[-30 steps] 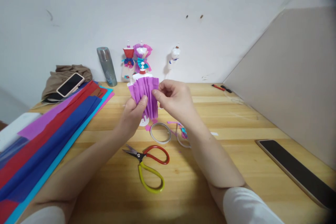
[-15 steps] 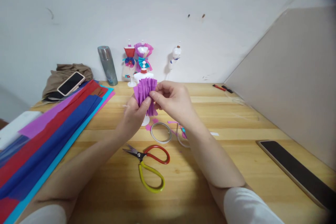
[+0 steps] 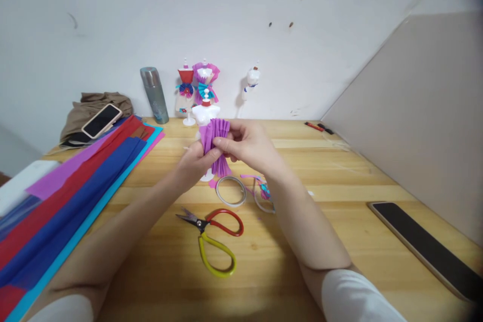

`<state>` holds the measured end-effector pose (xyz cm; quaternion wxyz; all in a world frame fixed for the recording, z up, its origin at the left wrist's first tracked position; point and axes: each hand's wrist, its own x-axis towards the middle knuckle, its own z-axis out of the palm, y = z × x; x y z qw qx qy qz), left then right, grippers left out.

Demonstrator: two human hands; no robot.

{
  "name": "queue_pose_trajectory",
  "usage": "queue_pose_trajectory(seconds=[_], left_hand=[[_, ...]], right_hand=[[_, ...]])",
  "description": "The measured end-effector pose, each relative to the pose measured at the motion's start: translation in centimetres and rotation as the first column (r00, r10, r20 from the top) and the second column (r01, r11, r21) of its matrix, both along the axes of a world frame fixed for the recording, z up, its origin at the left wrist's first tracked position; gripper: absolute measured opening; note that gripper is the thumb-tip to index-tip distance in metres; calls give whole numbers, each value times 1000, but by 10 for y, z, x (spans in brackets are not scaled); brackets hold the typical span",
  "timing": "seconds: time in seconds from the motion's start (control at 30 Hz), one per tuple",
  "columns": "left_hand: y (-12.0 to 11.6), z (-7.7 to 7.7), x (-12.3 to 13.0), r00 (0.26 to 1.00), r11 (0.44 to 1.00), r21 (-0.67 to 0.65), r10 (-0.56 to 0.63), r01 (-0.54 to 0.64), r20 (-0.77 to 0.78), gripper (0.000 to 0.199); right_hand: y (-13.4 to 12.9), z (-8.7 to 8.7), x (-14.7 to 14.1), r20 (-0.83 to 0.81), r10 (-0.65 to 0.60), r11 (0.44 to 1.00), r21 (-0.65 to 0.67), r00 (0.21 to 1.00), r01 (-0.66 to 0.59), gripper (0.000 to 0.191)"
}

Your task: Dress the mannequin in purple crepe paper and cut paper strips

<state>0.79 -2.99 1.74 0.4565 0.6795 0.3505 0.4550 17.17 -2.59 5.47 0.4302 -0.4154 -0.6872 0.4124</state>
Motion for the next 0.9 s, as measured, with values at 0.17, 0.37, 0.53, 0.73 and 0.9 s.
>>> queue_pose_trajectory(seconds=[0.17, 0.37, 0.53, 0.73, 0.9], left_hand=[[3, 0, -5, 990, 992, -47, -118, 115, -71, 34], [8, -5, -8, 971, 965, -109, -237, 238, 25, 35], [11, -8, -10, 947, 937, -168, -284, 307, 151, 51], [8, -8, -7, 951, 971, -165, -121, 173, 284, 54], [-5, -2, -2, 978, 994, -109, -2, 26, 210, 31]], right_hand=[[3, 1, 4, -46, 112, 988, -107, 993, -116, 18], [8, -4, 6, -121, 214, 965, -128, 969, -229, 22], [15, -9, 4, -218, 202, 968, -103, 955, -228, 27], [22, -7, 9, -312, 117, 988, -63, 943, -143, 36], [19, -3, 12, -343, 155, 982, -48, 926, -182, 38]])
